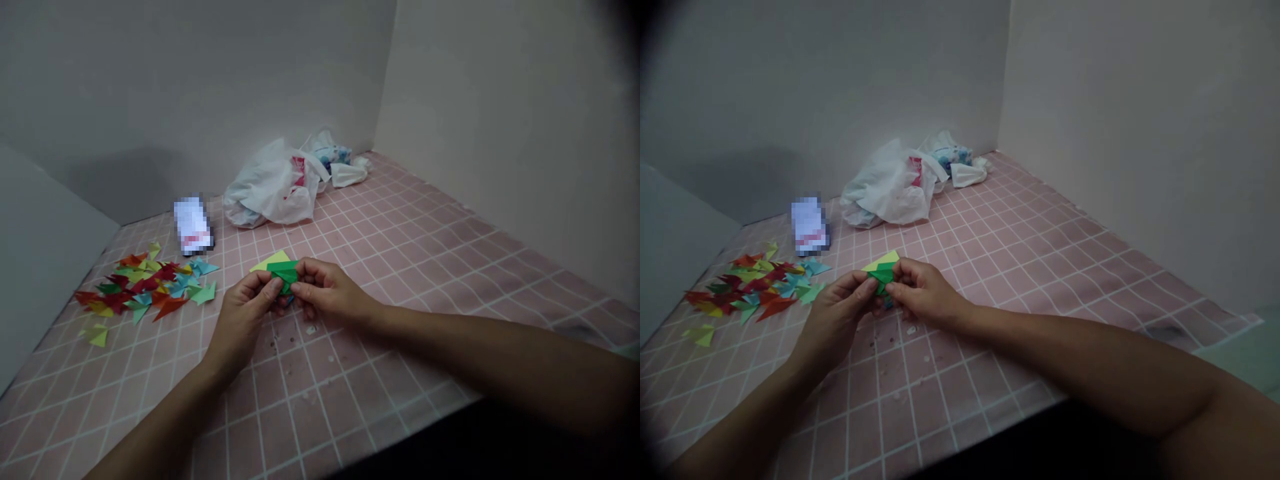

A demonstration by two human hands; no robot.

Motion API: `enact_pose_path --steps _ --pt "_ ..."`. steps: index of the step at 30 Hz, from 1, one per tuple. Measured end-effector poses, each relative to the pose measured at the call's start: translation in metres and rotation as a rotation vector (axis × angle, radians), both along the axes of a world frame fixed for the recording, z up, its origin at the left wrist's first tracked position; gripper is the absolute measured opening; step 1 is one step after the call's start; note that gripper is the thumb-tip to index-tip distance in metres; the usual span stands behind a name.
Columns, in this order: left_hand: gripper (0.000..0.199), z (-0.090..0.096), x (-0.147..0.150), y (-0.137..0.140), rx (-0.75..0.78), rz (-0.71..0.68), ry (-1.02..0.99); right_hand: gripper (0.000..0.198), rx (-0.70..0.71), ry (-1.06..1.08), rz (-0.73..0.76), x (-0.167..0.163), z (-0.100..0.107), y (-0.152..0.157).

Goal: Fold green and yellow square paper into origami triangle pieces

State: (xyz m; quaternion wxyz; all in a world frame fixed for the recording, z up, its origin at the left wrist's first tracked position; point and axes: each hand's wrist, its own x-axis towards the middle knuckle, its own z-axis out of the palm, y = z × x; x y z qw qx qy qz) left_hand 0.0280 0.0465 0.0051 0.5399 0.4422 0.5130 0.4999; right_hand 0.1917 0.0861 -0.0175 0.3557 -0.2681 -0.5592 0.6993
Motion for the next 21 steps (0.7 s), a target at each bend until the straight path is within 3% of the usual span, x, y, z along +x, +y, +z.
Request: enact_pose_path --steps 5,12,17,21 --pt "0.017 -0.0011 -0.001 0.0007 0.014 -0.014 0.008 0.01 -0.015 0.023 0.033 0.0003 0.0023 0.0015" --pt "0.016 0.0036 -0.005 -0.0002 0.112 -0.08 0.283 0.016 0.021 0.005 -0.038 0.001 0.0043 0.0021" --pt "0.017 -0.0002 -0.0043 0.0013 0.04 -0.101 0.148 0.008 -0.038 0.021 -0.028 -0.0007 -0.0007 0.004" --pt "0.018 -0.0041 -0.0052 0.0022 0.009 -0.132 0.15 0.01 -0.035 0.04 -0.035 -0.0011 -0.0001 0.0042"
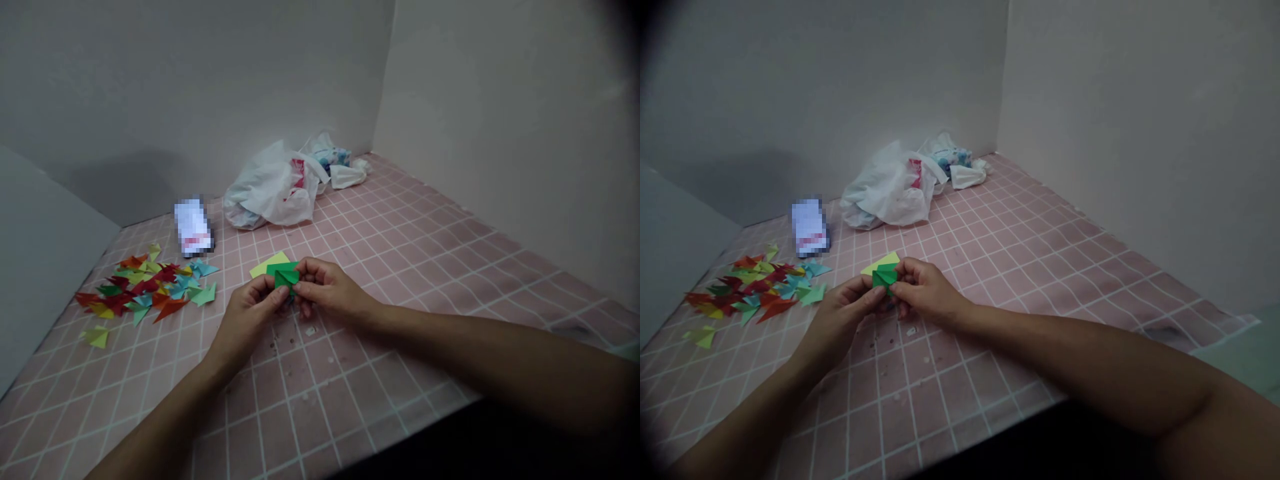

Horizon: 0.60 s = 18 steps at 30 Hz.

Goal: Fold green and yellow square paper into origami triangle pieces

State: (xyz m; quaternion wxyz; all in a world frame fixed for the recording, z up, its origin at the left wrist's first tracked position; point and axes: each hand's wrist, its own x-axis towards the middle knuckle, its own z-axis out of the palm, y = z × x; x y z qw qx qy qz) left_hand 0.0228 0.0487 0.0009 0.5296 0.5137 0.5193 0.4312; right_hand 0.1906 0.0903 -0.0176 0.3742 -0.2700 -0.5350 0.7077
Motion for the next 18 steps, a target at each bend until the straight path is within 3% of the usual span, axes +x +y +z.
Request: enact_pose_path --steps 9,13,18 --pt "0.017 0.0008 0.0018 -0.0028 0.023 0.078 -0.015 0.011 -0.013 -0.033 0.025 0.0001 -0.0005 -0.0025" --pt "0.018 0.0003 0.0031 -0.0028 0.004 0.09 0.011 0.019 0.051 0.0 -0.056 0.0006 0.0006 -0.0033" --pt "0.018 -0.0009 0.0035 -0.0027 -0.021 0.069 0.011 0.01 0.123 -0.019 -0.088 0.0008 0.0032 -0.0026"
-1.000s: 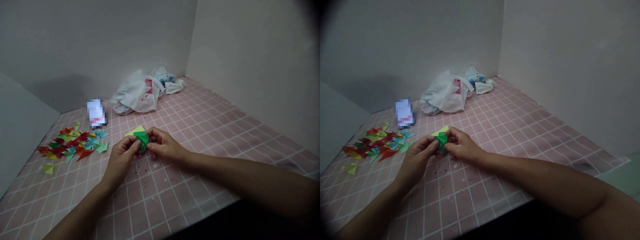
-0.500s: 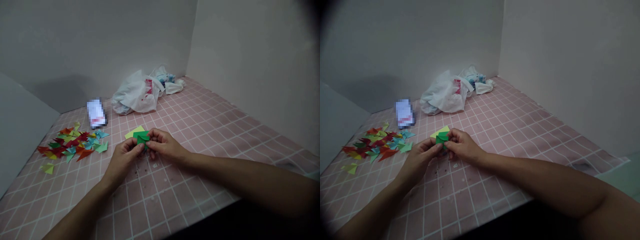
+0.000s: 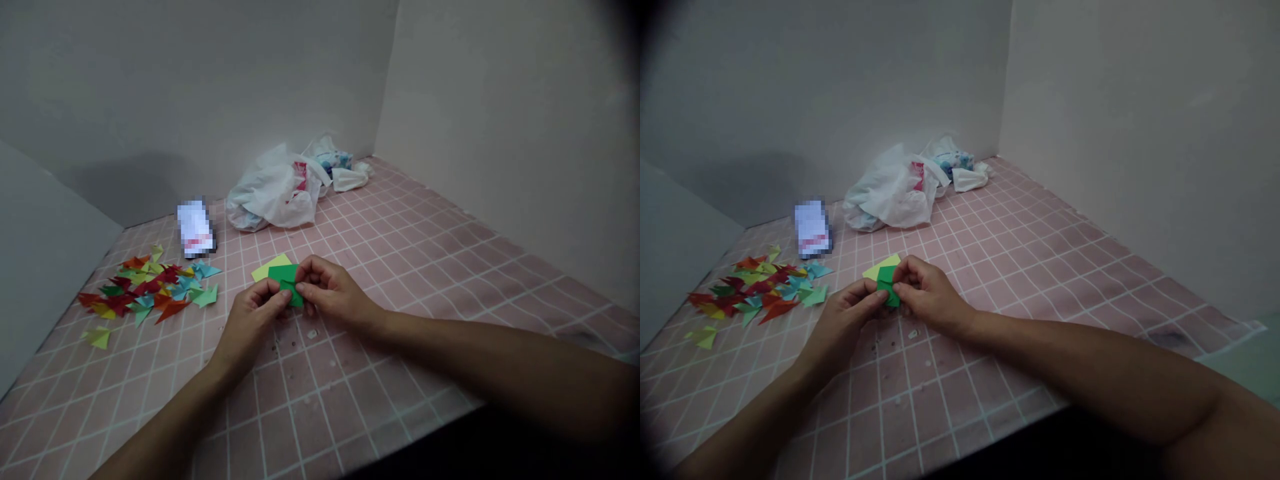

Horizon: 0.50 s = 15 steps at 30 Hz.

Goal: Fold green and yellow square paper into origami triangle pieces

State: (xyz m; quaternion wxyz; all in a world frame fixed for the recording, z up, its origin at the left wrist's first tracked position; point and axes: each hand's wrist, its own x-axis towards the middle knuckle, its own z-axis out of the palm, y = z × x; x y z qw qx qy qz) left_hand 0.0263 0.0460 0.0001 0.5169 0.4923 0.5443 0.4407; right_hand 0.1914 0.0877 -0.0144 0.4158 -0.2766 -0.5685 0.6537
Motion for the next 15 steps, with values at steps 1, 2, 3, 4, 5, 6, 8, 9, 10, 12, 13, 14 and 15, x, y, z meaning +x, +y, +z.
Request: enact_pose_path --steps 1,2,3,4,5,6,8,9,10,12,13,14,15 --pt "0.018 0.0001 -0.0001 0.0 -0.002 0.005 -0.004 0.01 -0.006 -0.005 -0.005 -0.0002 0.0001 0.0002" --pt "0.018 0.0003 -0.0002 -0.0001 -0.002 0.011 -0.008 0.01 -0.009 -0.01 -0.013 -0.0005 0.0001 0.0003" --pt "0.018 0.0005 -0.0003 -0.0002 0.0 0.021 -0.014 0.01 -0.006 -0.017 -0.02 -0.0007 0.0 0.0004" --pt "0.018 0.0008 -0.0005 -0.0004 0.002 0.03 -0.02 0.01 0.003 -0.026 -0.025 -0.0008 -0.0001 0.0003" --pt "0.017 0.001 -0.0006 -0.0005 0.004 0.039 -0.028 0.01 0.015 -0.035 -0.028 -0.0009 -0.0002 0.0" --pt "0.017 0.0012 -0.0007 -0.0006 0.006 0.048 -0.037 0.01 0.031 -0.045 -0.032 -0.0008 -0.0004 -0.0003" --pt "0.017 0.0011 -0.0008 -0.0006 0.004 0.058 -0.049 0.01 0.071 -0.065 -0.033 -0.0004 -0.0005 -0.0009" --pt "0.017 0.0009 -0.0007 -0.0005 0.001 0.06 -0.049 0.009 0.093 -0.074 -0.034 -0.0001 -0.0006 -0.0012" --pt "0.017 0.0008 -0.0005 -0.0004 -0.001 0.06 -0.044 0.008 0.117 -0.084 -0.039 0.0002 -0.0006 -0.0015" --pt "0.018 0.0007 -0.0002 -0.0002 0.0 0.055 -0.023 0.006 0.167 -0.105 -0.05 0.0007 -0.0005 -0.002" --pt "0.018 0.0008 -0.0001 -0.0002 0.0 0.055 -0.01 0.004 0.193 -0.113 -0.059 0.0009 -0.0004 -0.0023" --pt "0.018 0.0009 -0.0002 -0.0001 -0.001 0.054 0.002 0.004 0.222 -0.121 -0.07 0.001 -0.0002 -0.0026" --pt "0.017 0.001 -0.0004 -0.0001 -0.004 0.053 0.012 0.003 0.259 -0.13 -0.081 0.0013 0.0 -0.0029"
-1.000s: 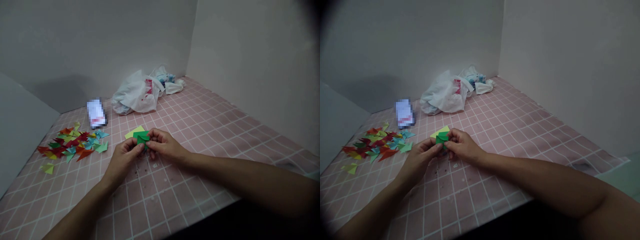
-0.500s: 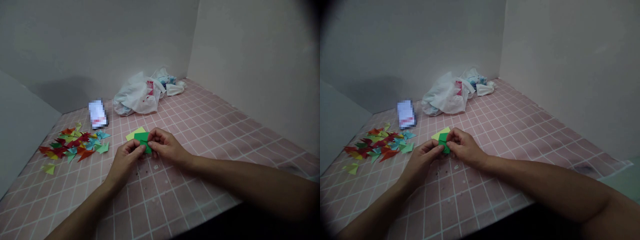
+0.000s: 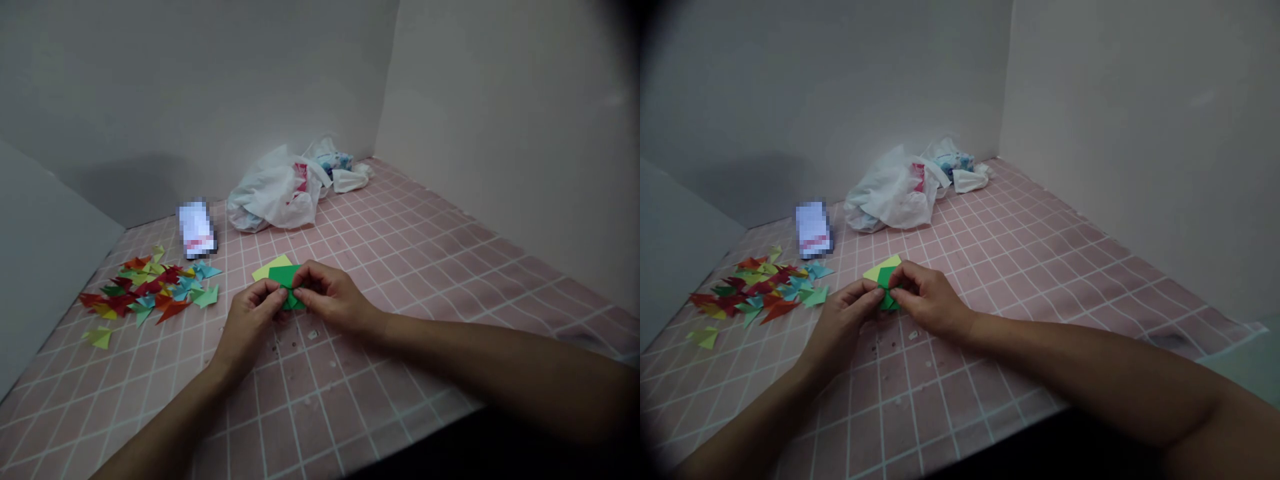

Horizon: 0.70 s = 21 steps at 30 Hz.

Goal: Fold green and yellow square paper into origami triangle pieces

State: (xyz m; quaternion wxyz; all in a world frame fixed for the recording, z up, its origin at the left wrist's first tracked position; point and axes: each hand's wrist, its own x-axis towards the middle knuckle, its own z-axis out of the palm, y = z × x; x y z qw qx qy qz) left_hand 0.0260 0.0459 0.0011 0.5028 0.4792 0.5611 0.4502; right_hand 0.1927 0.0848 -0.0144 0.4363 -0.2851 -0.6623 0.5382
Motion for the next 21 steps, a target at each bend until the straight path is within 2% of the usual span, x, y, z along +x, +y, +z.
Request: enact_pose_path --steps 5,8,15,21 --pt "0.016 -0.0006 -0.0023 0.0 0.002 -0.012 0.013 0.01 0.266 -0.071 -0.068 0.0017 0.0005 -0.0012" --pt "0.017 -0.0008 -0.003 -0.0007 0.021 -0.014 -0.011 0.013 0.375 -0.096 -0.093 0.0027 0.0001 -0.0007" --pt "0.018 0.0031 0.0014 -0.0018 0.007 0.013 -0.067 0.013 0.506 -0.116 -0.116 0.0035 -0.0005 0.0005" --pt "0.021 0.0024 0.0012 -0.0018 -0.013 -0.014 -0.084 0.014 0.548 -0.12 -0.147 0.0047 0.0 0.0015"
